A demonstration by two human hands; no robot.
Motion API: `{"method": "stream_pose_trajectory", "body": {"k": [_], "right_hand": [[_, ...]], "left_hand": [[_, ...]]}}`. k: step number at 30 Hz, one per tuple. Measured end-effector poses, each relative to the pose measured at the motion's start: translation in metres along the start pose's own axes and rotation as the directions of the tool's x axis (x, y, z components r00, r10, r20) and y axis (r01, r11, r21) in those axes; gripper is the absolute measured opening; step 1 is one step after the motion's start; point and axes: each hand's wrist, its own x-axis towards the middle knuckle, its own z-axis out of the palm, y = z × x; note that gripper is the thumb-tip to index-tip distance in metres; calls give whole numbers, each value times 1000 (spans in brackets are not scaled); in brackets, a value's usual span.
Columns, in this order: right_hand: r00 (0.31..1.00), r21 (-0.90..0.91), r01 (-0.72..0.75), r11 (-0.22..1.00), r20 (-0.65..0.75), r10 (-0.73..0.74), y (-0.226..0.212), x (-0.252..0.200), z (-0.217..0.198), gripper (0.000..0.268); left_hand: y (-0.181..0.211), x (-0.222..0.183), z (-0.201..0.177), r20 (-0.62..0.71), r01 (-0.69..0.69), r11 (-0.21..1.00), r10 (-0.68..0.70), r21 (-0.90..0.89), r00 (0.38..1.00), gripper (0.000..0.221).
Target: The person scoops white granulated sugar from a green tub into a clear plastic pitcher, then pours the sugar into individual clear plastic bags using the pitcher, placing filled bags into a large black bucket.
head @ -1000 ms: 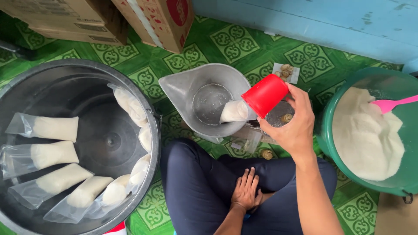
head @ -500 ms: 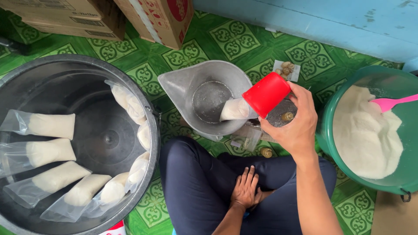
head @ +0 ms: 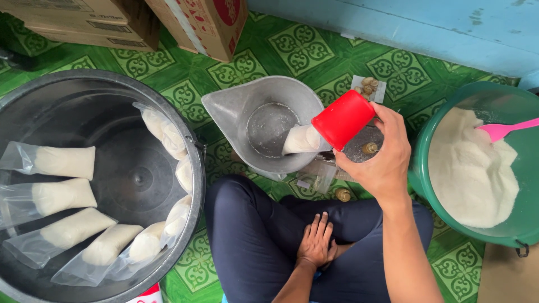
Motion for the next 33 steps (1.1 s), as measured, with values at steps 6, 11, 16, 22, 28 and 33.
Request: {"method": "stream_pose_trajectory", "body": {"k": [6, 11, 16, 22, 28, 33], "right_hand": [[1000, -11, 17, 1000, 2, -17, -2, 0, 0, 77], [1000, -29, 30, 999, -7, -30, -4, -1, 0, 76], [998, -51, 59, 997, -14, -60, -2, -1, -1, 77], [999, -5, 32, 999, -13, -32, -1, -1, -1, 76], [997, 142, -82, 986, 4, 82, 23, -10, 3, 78], [951, 505, -304, 808, 114, 286, 59, -25, 8, 74]], "left_hand": [[-1, -1, 4, 9, -1, 1000, 1, 26, 1000, 59], [-1, -1, 4, 14, -4, 1000, 4, 8, 1000, 59], [-1, -1, 4, 1, -10, 1000, 10, 16, 1000, 59], [-2, -2, 6, 25, -9, 999, 8, 38, 1000, 59], [-2, -2, 8, 0, -12, 1000, 12, 18, 1000, 59], [-2, -2, 9, 19, -2, 998, 1, 63, 1000, 60]]}}
